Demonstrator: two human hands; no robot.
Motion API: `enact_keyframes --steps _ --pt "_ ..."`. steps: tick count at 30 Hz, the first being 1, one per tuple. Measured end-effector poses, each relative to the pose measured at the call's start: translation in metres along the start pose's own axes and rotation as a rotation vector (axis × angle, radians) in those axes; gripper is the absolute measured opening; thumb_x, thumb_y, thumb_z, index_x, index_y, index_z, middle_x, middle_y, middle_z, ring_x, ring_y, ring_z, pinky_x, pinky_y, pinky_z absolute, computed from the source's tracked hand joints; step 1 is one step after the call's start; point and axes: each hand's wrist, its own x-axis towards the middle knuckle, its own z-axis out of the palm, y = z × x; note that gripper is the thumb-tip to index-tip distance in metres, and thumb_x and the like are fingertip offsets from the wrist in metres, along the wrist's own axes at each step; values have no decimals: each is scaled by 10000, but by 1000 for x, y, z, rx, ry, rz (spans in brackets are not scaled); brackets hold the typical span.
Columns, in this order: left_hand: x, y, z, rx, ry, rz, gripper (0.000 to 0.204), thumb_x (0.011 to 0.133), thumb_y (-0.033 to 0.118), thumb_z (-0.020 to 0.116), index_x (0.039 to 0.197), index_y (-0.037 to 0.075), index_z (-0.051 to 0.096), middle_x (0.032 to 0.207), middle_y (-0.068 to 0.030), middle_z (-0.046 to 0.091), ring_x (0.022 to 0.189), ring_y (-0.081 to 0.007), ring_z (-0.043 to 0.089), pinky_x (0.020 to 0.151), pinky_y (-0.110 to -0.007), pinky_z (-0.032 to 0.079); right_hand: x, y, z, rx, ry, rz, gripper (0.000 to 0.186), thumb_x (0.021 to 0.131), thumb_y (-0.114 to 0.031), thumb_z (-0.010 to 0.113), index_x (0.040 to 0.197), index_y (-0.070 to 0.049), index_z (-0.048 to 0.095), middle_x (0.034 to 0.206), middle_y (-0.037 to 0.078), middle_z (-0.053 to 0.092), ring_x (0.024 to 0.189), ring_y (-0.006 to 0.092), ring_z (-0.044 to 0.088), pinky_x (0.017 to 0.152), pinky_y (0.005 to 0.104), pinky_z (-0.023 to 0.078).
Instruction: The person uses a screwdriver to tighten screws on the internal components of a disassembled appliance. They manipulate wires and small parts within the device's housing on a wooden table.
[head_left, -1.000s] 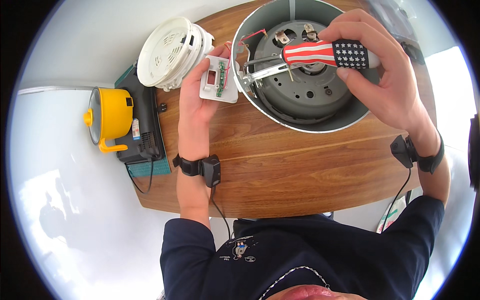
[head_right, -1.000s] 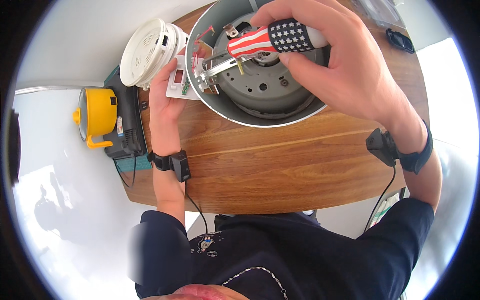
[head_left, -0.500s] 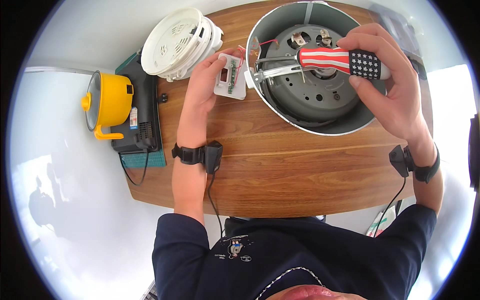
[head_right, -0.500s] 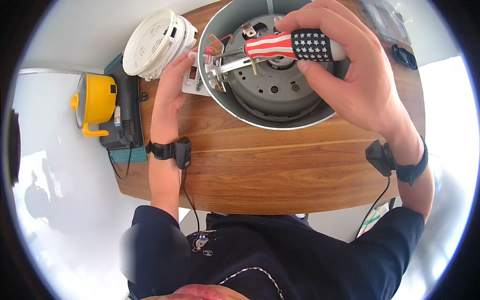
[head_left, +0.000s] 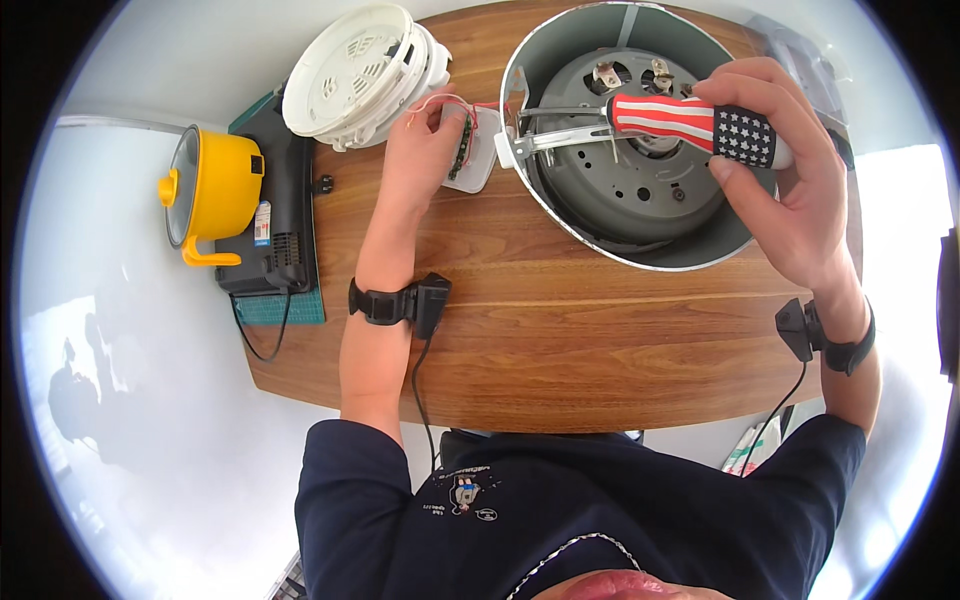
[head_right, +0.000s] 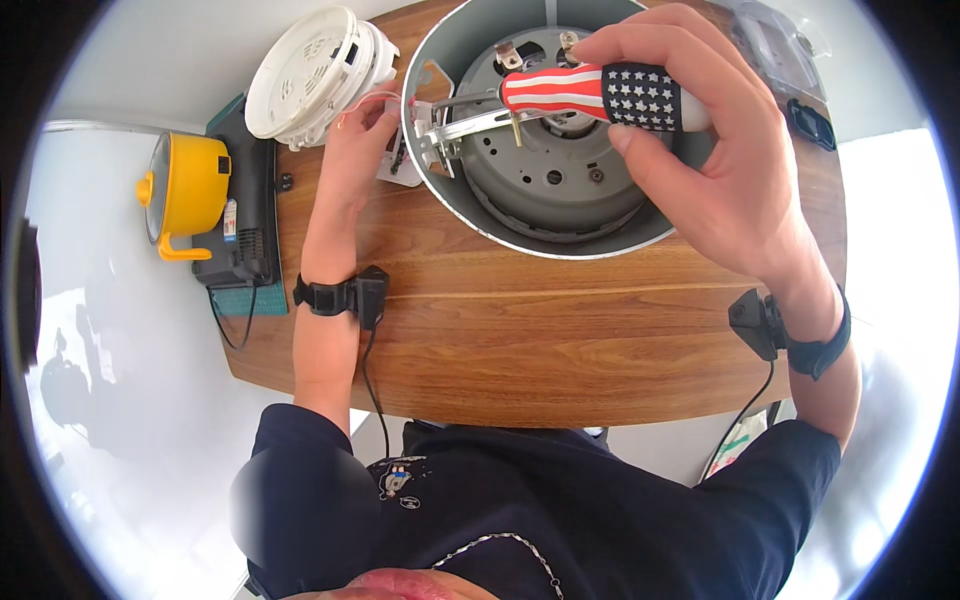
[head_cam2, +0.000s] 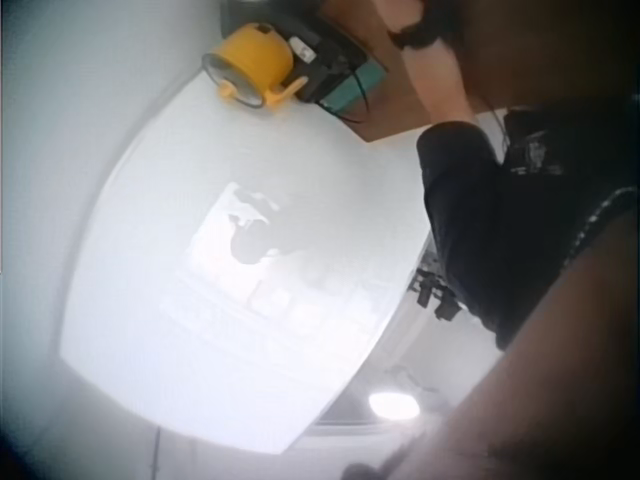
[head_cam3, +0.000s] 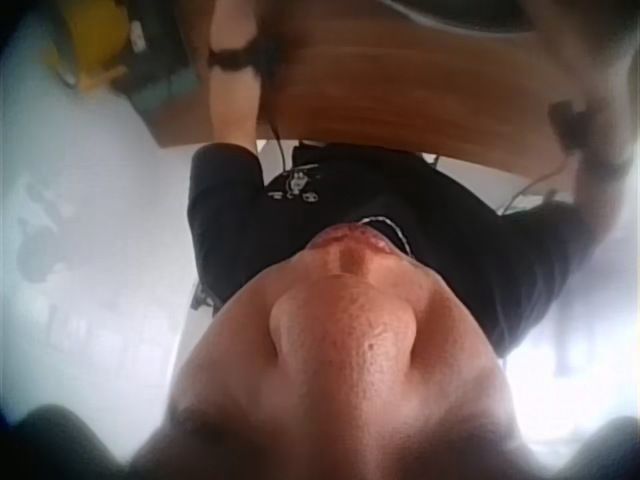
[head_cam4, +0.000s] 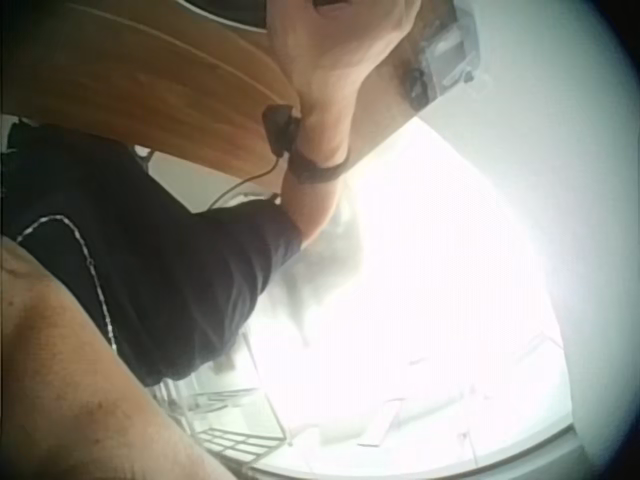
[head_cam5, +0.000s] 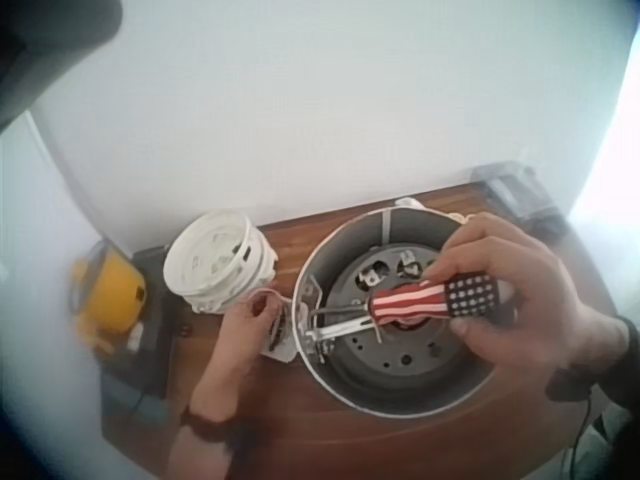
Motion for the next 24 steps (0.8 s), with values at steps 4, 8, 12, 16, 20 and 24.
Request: enact_keyframes --steps 4,8,12,16,20,24 --pt "1 -2 0 49 2 6 466 996 133 635 1405 -88 615 1014 -83 742 902 -111 657 836 -274 525 -1 3 -1 -5 3 -31 442 828 96 612 1262 21 645 1285 134 605 1164 199 596 1038 309 445" --pt "1 -1 0 47 -9 12 474 990 139 641 1409 -80 617 1012 -94 746 894 -123 662 835 -286 530 -3 1 -2 3 2 4 438 839 95 608 1269 20 646 1294 135 601 1180 205 592 1049 314 441" --pt "2 -2 -1 72 -11 -3 487 989 143 647 1430 -61 612 1031 -96 746 904 -125 662 835 -289 531 -4 2 -3 10 15 -4 447 844 97 607 1283 19 638 1306 139 593 1199 209 585 1056 318 439" --pt "1 -3 -1 64 -1 -16 496 988 145 650 1444 -46 609 1051 -96 746 913 -125 664 833 -290 531 -6 3 -3 44 21 5 459 843 103 604 1294 21 630 1312 148 586 1219 219 577 1070 324 432" --pt "4 -9 -2 58 -10 3 504 987 145 652 1452 -43 605 1068 -94 747 924 -128 668 840 -292 532 -7 7 -5 89 26 -9 468 840 107 608 1302 33 621 1323 157 580 1248 228 566 1086 328 427" --pt "4 -11 -2 51 -10 -6 505 988 141 652 1455 -44 601 1081 -101 751 933 -131 673 852 -295 533 -9 10 -8 75 34 -21 474 859 99 607 1329 43 606 1345 158 574 1274 230 556 1101 329 422"
